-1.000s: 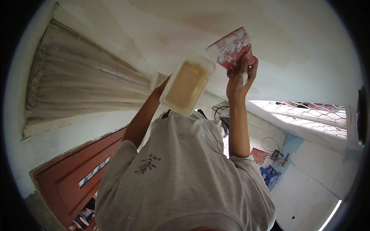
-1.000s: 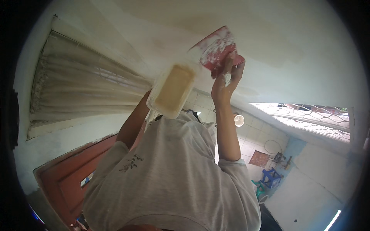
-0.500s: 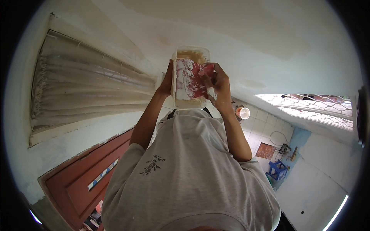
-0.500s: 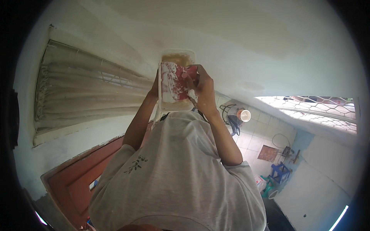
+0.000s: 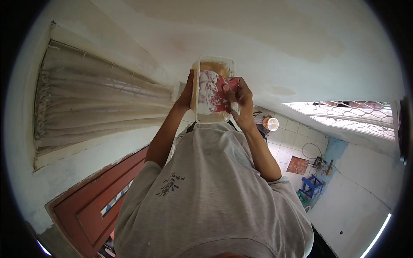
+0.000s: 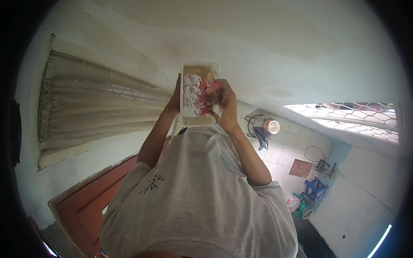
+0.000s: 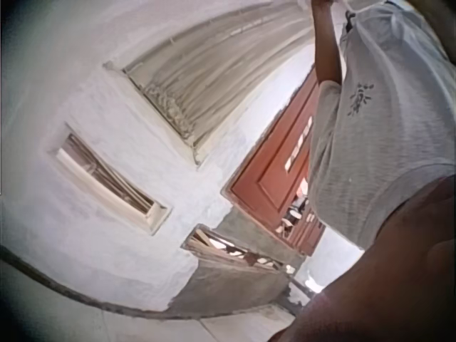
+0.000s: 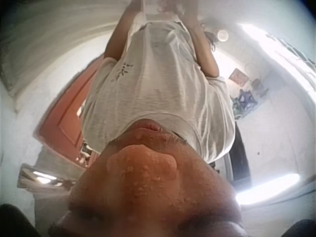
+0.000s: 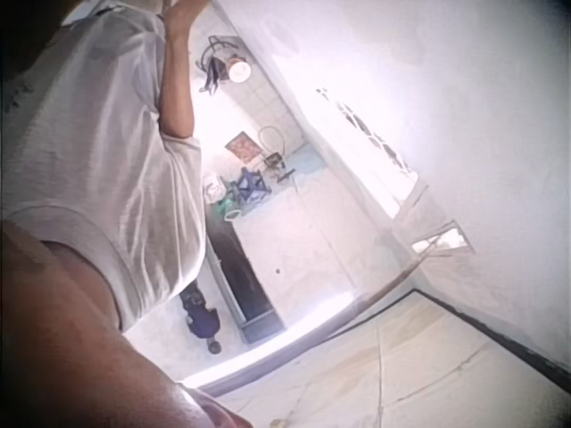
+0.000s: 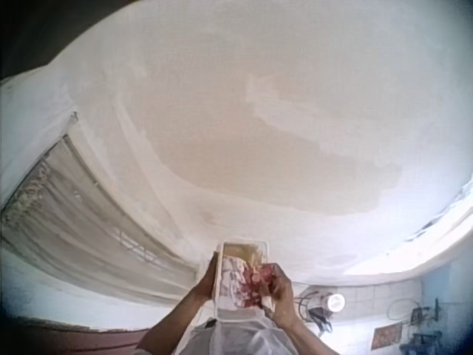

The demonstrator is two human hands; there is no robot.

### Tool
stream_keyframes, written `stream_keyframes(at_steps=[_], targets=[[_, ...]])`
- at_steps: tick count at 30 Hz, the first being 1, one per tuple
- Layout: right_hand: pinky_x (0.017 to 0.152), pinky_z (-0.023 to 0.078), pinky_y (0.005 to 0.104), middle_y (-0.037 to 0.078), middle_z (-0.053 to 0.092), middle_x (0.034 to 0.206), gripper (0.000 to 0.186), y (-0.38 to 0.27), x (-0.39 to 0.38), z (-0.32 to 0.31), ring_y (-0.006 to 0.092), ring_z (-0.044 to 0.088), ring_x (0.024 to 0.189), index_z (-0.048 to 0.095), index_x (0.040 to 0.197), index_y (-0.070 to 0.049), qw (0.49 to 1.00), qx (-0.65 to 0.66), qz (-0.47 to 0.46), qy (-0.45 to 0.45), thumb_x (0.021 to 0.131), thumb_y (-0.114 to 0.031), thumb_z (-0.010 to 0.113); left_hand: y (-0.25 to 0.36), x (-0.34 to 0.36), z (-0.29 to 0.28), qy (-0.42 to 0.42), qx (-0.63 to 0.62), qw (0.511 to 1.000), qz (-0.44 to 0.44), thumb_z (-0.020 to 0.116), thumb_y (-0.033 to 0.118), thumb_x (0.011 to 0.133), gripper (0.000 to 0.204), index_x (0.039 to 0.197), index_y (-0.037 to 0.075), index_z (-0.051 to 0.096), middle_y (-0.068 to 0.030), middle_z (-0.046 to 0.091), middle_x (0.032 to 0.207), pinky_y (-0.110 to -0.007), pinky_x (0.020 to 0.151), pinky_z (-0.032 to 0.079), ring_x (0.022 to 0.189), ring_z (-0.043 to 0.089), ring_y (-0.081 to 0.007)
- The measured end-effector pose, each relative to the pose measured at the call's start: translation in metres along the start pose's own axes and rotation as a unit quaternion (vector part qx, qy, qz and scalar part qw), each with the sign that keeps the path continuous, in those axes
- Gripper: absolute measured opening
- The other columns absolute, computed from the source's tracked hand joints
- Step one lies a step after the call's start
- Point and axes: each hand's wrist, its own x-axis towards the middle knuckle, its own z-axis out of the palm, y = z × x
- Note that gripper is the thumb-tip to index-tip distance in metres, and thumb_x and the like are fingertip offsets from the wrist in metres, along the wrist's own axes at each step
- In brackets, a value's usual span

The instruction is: The person applies plaster to a ceiling using a spreader and a container of material, smoothing the mixture over a damaged area.

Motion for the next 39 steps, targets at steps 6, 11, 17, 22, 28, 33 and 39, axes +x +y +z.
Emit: stream_keyframes(at_steps=[6, 11, 17, 22, 28, 33, 39], targets=[[0.063, 0.044, 0.0232, 0.0, 0.063, 0.079, 0.017, 0.009, -0.001, 0.004, 0.0047, 0.051, 0.069, 0.057, 0.105, 0.0, 1.0, 0.018, -0.001, 0.008, 0.101, -0.015, 0.064, -0.015, 0.002, -0.006, -0.017, -0.083, 0.996, -0.028, 0.023, 0.082, 0.094, 0.093, 0.151, 0.011, 0.04, -0.0125, 0.057, 0.14, -0.044, 0.102, 0.056, 0.123, 0.062, -0.0269], [0.067, 0.046, 0.023, 0.0, 0.062, 0.083, 0.019, 0.004, 0.002, -0.002, 0.0053, 0.054, 0.073, 0.056, 0.106, 0.0, 0.999, 0.028, 0.005, -0.043, 0.102, -0.018, 0.063, -0.016, 0.002, -0.005, -0.002, -0.062, 0.998, -0.017, 0.024, 0.083, 0.093, 0.094, 0.152, 0.012, 0.039, -0.0128, 0.057, 0.142, -0.046, 0.101, 0.055, 0.125, 0.061, -0.0276], [0.057, 0.037, 0.0207, -0.003, 0.057, 0.078, 0.025, -0.018, 0.013, -0.013, 0.003, 0.046, 0.065, 0.058, 0.104, -0.002, 0.995, 0.05, -0.066, 0.063, 0.104, -0.027, 0.06, -0.02, 0.001, -0.015, 0.072, -0.092, 0.993, 0.026, 0.024, 0.082, 0.094, 0.09, 0.155, 0.016, 0.037, -0.0095, 0.055, 0.14, -0.047, 0.102, 0.053, 0.125, 0.059, -0.0256], [0.068, 0.045, 0.0222, 0.005, 0.062, 0.09, 0.024, -0.023, 0.018, -0.016, 0.007, 0.054, 0.074, 0.057, 0.11, 0.001, 0.98, -0.001, -0.097, 0.172, 0.104, -0.021, 0.061, -0.016, -0.002, -0.01, 0.099, -0.052, 0.992, 0.063, 0.022, 0.083, 0.093, 0.092, 0.157, 0.017, 0.033, -0.0095, 0.049, 0.148, -0.05, 0.105, 0.051, 0.133, 0.053, -0.0268], [0.067, 0.055, 0.0331, 0.014, 0.07, 0.099, 0.02, -0.001, -0.001, 0.01, 0.0193, 0.069, 0.083, 0.056, 0.117, -0.001, 0.951, -0.067, -0.204, 0.22, 0.104, -0.016, 0.058, -0.022, -0.001, -0.02, 0.111, -0.04, 0.984, 0.132, 0.023, 0.085, 0.091, 0.095, 0.156, 0.016, 0.032, -0.0116, 0.05, 0.145, -0.05, 0.105, 0.051, 0.131, 0.054, -0.0275], [0.063, 0.055, 0.0486, 0.023, 0.071, 0.094, 0.023, -0.02, 0.012, 0.003, 0.0421, 0.069, 0.079, 0.056, 0.115, 0.0, 0.918, -0.365, -0.137, -0.065, 0.095, -0.008, 0.064, -0.026, -0.004, -0.023, 0.137, -0.044, 0.978, 0.149, 0.02, 0.081, 0.095, 0.089, 0.155, 0.016, 0.033, -0.0104, 0.048, 0.148, -0.046, 0.109, 0.048, 0.134, 0.051, -0.0267], [0.062, 0.054, 0.0528, 0.023, 0.071, 0.087, 0.021, -0.01, 0.018, 0.016, 0.0452, 0.068, 0.075, 0.055, 0.115, -0.002, 0.898, -0.421, -0.113, -0.054, 0.096, -0.01, 0.06, -0.028, -0.007, -0.011, 0.173, -0.08, 0.962, 0.194, 0.017, 0.08, 0.096, 0.088, 0.155, 0.018, 0.033, -0.0074, 0.044, 0.151, -0.043, 0.114, 0.04, 0.14, 0.043, -0.0256]])
